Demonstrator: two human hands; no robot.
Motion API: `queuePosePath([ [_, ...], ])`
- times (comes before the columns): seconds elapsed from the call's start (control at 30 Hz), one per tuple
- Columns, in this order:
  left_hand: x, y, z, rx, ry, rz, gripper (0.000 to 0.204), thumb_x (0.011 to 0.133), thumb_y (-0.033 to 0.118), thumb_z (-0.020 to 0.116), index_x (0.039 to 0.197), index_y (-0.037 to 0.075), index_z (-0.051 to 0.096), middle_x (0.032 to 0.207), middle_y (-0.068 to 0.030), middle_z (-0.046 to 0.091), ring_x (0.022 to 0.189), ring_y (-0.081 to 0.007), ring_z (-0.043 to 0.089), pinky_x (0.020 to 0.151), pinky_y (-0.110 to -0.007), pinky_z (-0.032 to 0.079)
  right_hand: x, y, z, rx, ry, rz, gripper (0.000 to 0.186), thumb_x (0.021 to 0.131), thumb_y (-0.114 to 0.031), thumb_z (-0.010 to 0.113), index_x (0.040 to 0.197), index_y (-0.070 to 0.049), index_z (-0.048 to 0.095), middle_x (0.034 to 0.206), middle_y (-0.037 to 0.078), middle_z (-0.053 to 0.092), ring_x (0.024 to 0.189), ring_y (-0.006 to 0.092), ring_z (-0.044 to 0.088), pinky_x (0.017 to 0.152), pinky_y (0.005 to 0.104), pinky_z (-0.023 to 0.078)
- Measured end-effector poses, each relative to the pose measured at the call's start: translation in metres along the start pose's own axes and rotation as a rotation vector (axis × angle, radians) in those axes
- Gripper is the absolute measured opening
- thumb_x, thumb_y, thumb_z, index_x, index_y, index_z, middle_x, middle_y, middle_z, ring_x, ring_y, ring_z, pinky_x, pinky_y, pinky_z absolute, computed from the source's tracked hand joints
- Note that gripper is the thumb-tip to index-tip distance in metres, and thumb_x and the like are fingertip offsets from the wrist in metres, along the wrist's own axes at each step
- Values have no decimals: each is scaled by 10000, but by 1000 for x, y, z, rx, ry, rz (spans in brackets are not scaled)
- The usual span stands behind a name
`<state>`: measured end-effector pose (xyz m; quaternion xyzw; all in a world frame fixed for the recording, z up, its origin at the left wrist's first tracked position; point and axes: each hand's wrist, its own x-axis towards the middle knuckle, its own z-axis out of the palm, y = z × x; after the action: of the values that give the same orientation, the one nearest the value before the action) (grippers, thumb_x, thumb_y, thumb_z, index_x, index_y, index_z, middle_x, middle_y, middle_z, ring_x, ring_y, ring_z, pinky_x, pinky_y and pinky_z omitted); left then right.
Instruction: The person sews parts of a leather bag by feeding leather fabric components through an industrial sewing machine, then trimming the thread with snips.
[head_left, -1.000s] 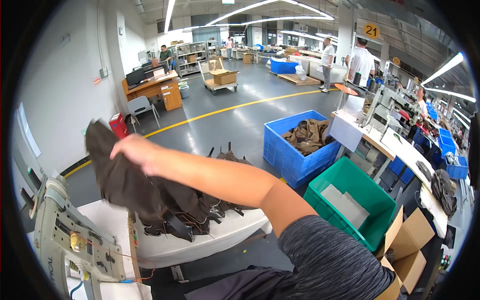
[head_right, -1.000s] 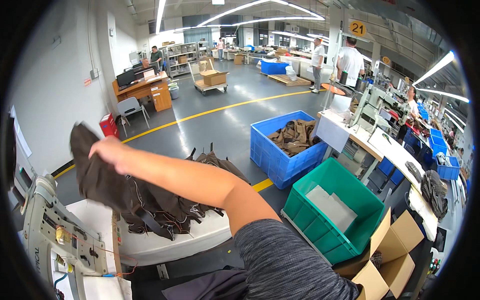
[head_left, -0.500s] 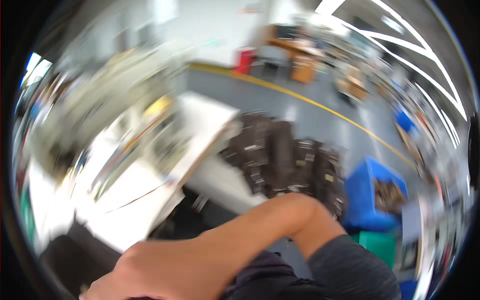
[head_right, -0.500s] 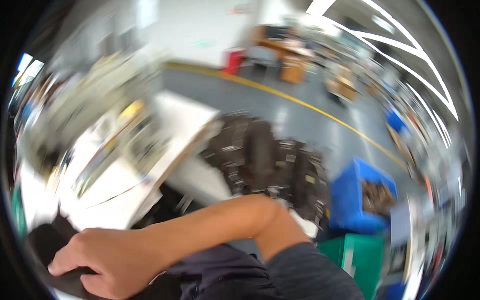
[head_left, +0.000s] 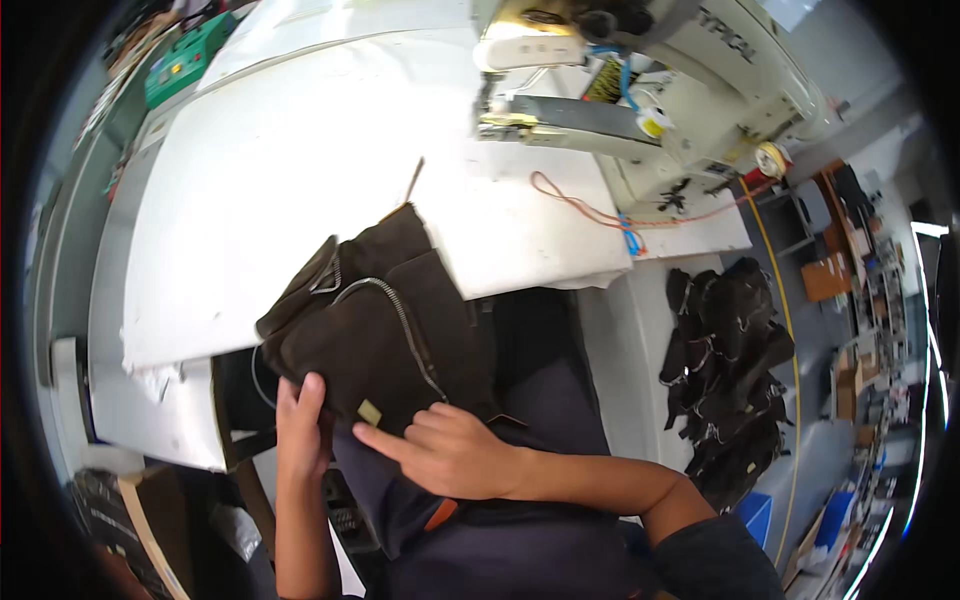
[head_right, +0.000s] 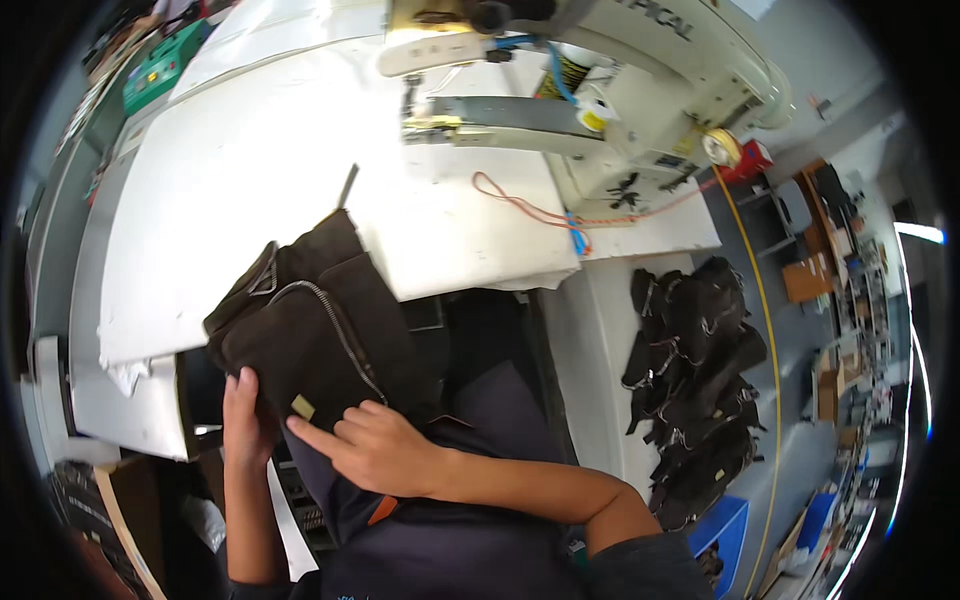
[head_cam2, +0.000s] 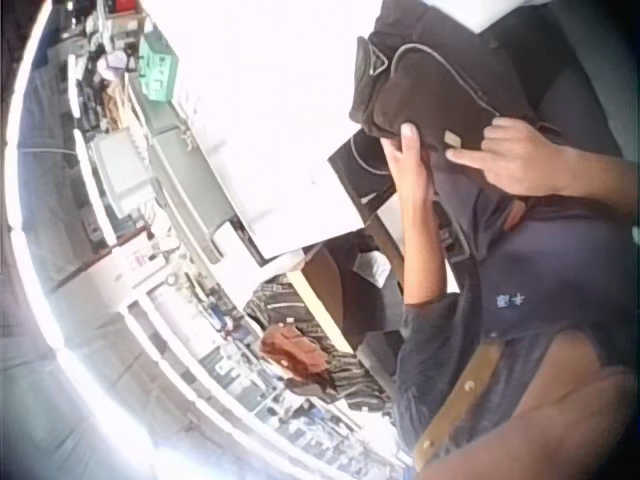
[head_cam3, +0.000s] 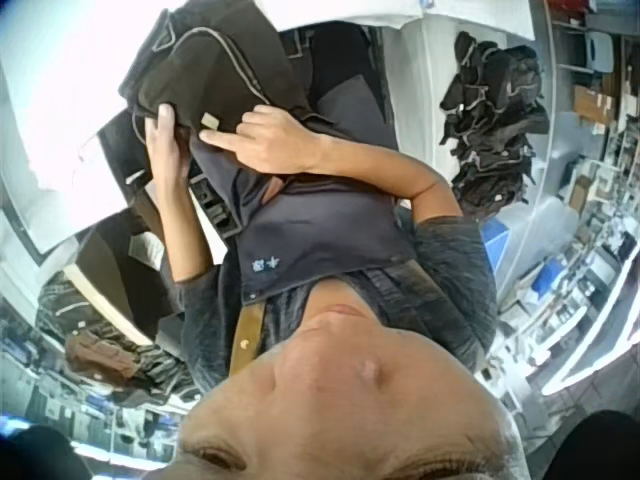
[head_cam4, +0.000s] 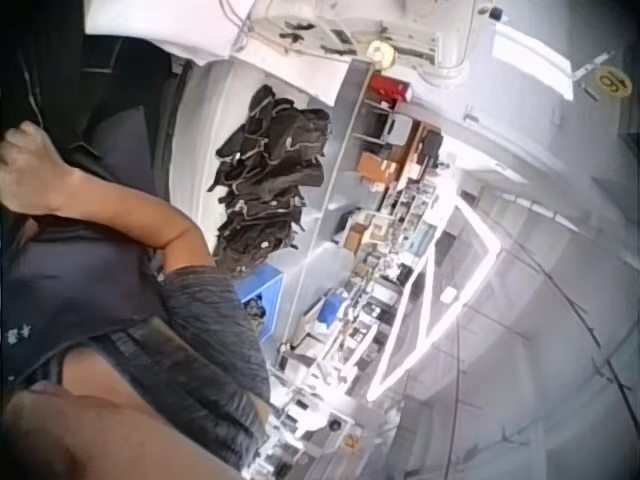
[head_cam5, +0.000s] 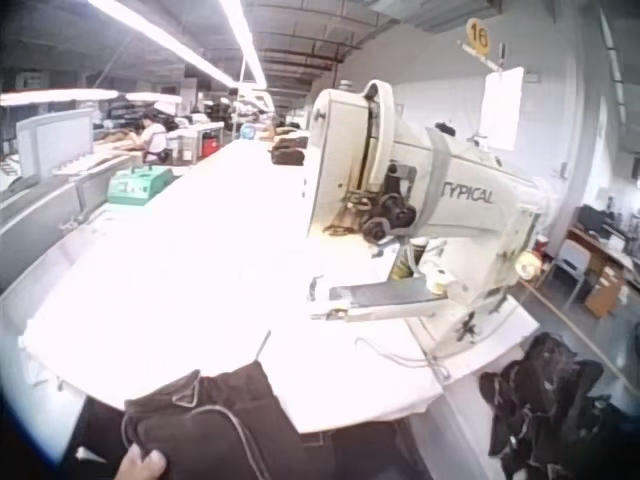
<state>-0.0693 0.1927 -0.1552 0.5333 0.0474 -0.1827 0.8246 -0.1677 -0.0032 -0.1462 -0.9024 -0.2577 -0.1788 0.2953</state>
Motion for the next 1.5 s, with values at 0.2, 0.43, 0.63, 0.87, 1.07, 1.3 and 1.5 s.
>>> queuePosePath([
  [0.2, 9, 3, 3, 48, 73, 37, 498, 1018, 170, 667, 1453, -39, 542, 1386, -160, 652, 1255, -241, 644, 1097, -375, 496, -1, 50, -42, 12, 90, 181, 467, 956, -181, 739, 1391, -36, 656, 846, 68, 612, 790, 268, 622, 782, 415, 507],
  [0.43, -3, -11, -15, 464, 267, 200, 608, 1042, 178, 679, 1565, -6, 430, 1517, -143, 543, 1374, -225, 540, 1150, -346, 432, -19, 236, -139, -506, 294, 583, 424, 936, -136, 700, 1325, 24, 646, 1289, 230, 692, 1241, 398, 627, 1049, 525, 477],
  [0.63, -25, 31, 0, 983, 435, 656, 726, 1003, 138, 715, 1615, 16, 346, 1641, -169, 399, 1502, -304, 398, 1215, -480, 357, -57, 232, -163, -615, 97, 453, 208, 970, -101, 646, 1155, -47, 726, 1044, 140, 695, 990, 317, 656, 924, 464, 476],
  [0.87, 14, 74, 74, 1358, 172, 955, 470, 965, 96, 732, 1404, -6, 597, 1402, -207, 617, 1327, -366, 580, 1128, -429, 448, -152, 174, -219, -690, 512, 677, 197, 994, -50, 652, 1182, -45, 712, 1096, 111, 700, 973, 283, 653, 934, 378, 496],
  [1.07, 29, 54, 98, 1612, -123, 826, 323, 931, 213, 784, 1198, 47, 711, 1215, -132, 712, 1152, -347, 652, 1060, -469, 469, -240, 125, -158, -290, 712, 1196, 372, 1030, -76, 643, 1398, -20, 641, 1158, 81, 672, 1024, 170, 635, 917, 316, 518],
  [1.3, 75, 22, 78, 1652, -107, 835, 238, 947, 295, 767, 1035, 82, 710, 1045, -76, 714, 1076, -303, 648, 1045, -460, 427, -145, 79, -38, -13, 91, 489, 560, 867, -95, 762, 1412, -102, 634, 1455, 130, 597, 1346, 363, 558, 1127, 487, 441],
  [1.5, 91, 24, 64, 1385, -102, 779, 273, 977, 278, 736, 910, 15, 717, 904, -121, 708, 898, -321, 667, 853, -412, 512, -79, 99, -3, -152, -128, -5, 714, 799, -144, 822, 1478, -172, 603, 1625, 124, 438, 1543, 332, 362, 1272, 579, 276],
])
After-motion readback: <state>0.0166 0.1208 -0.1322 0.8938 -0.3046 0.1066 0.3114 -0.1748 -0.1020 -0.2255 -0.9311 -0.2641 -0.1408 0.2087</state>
